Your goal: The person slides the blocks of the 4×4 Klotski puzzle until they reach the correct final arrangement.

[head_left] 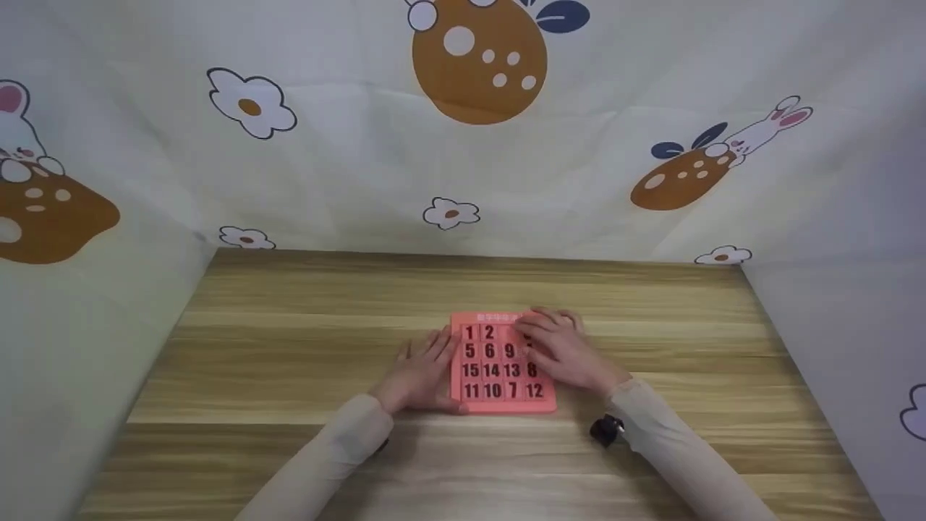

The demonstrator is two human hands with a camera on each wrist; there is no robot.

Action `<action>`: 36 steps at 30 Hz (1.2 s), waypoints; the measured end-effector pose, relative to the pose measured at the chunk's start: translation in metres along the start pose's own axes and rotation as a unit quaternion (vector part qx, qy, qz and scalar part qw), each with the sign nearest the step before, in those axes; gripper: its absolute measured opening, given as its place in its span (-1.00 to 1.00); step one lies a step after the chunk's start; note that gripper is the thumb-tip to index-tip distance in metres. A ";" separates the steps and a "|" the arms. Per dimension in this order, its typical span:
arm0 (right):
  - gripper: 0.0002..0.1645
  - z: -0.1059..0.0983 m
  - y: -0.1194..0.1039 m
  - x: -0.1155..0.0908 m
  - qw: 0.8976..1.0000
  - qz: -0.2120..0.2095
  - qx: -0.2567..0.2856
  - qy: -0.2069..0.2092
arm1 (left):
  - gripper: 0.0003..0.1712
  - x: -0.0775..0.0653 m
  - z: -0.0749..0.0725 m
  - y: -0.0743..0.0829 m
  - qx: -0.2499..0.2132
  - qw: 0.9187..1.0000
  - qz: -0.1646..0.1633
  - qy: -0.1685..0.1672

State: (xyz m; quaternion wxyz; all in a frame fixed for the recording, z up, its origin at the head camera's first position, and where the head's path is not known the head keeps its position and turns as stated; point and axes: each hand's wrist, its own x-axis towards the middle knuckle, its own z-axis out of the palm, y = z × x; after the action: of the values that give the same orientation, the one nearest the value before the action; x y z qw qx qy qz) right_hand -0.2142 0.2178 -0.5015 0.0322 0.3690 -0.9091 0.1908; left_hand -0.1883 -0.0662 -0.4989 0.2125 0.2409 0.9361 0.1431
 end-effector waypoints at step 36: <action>-0.57 -0.010 0.008 -0.032 0.999 -0.026 -0.021 -0.032 | 0.36 0.002 0.000 0.003 -0.007 1.000 -0.008 -0.011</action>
State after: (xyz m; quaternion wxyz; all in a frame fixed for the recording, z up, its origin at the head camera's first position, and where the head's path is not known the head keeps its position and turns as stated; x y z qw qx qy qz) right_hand -0.1970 0.2479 -0.5016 0.0160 0.3978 -0.9034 0.1590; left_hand -0.1892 -0.0627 -0.4982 0.2258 0.2339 0.9345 0.1451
